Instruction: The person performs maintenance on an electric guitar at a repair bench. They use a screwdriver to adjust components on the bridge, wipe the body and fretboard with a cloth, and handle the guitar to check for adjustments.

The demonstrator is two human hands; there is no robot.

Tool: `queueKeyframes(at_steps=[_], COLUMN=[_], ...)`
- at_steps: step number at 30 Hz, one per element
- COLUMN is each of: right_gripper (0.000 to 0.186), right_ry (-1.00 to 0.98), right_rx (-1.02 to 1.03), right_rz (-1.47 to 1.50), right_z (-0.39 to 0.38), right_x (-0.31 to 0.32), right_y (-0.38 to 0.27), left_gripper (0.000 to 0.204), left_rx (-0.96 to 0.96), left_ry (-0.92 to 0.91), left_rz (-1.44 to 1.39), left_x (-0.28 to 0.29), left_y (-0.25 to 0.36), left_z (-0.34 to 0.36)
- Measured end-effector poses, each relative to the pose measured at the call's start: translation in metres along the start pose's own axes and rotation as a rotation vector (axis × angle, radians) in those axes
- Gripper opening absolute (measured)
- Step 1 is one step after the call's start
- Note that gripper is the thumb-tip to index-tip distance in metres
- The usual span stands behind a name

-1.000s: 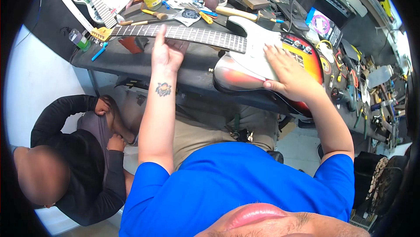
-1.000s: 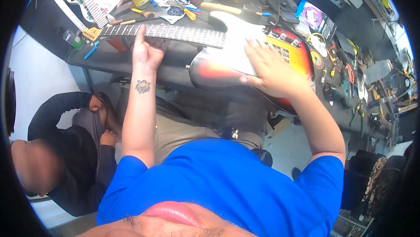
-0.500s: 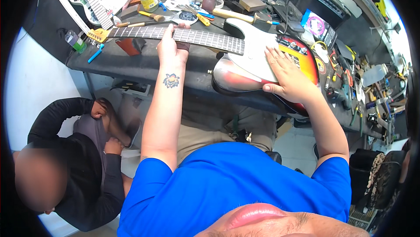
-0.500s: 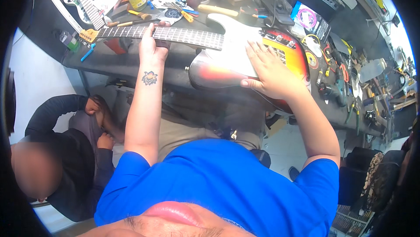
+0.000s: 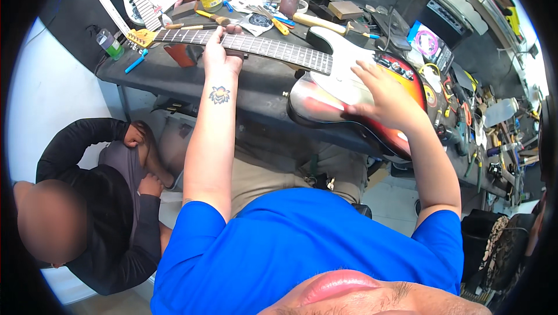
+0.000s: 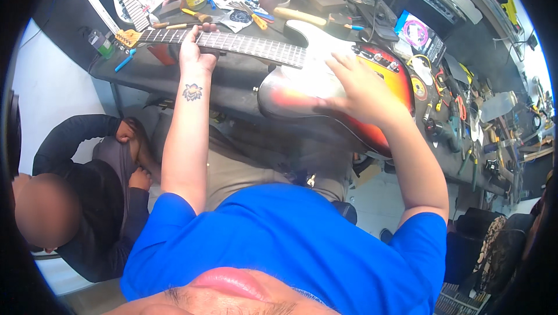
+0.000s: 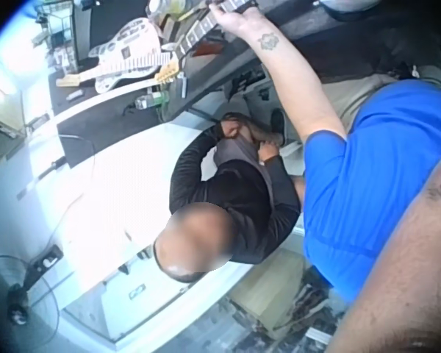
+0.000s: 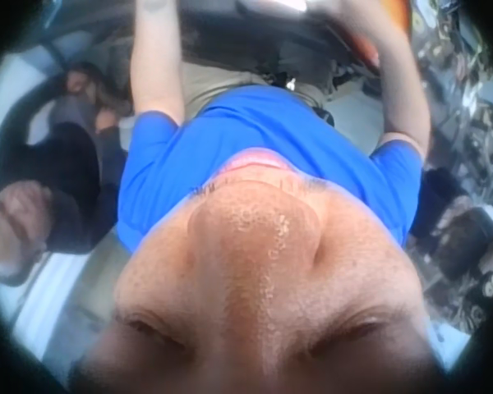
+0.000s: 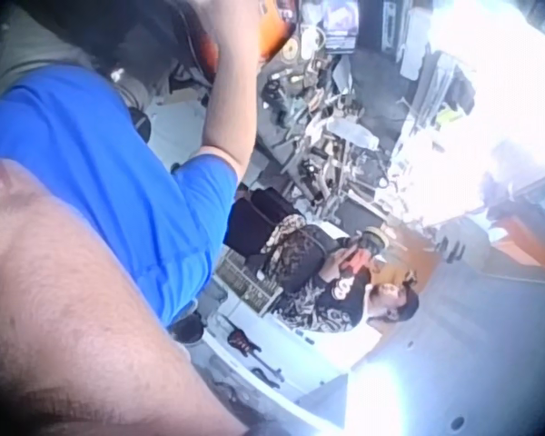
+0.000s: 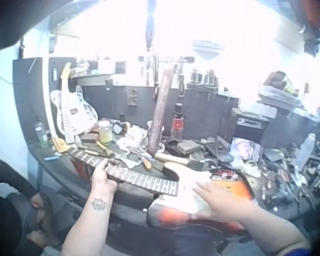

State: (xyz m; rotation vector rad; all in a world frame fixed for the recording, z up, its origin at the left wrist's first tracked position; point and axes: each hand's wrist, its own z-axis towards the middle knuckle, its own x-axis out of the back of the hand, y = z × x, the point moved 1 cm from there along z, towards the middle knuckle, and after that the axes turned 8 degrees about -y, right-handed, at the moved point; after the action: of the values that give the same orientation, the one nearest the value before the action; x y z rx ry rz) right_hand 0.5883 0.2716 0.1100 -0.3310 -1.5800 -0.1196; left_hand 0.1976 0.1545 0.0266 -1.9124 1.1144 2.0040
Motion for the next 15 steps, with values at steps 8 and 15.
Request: queueKeyframes(at_steps=[8,15], right_gripper=[0.048,0.044], right_ry=[0.181,0.115], right_rx=[0.47,0.427], right_rz=[0.123,0.151], right_z=[0.126,0.158], right_x=[0.001,-0.004], right_y=[-0.037,-0.058], left_gripper=[0.029,0.043], left_rx=[-0.193,-1.131], left_ry=[-0.098,-0.464], left_rz=[1.509,2.28], left_x=[0.023,0.029], left_y=[0.068,0.157], left_z=[-0.066,-0.058])
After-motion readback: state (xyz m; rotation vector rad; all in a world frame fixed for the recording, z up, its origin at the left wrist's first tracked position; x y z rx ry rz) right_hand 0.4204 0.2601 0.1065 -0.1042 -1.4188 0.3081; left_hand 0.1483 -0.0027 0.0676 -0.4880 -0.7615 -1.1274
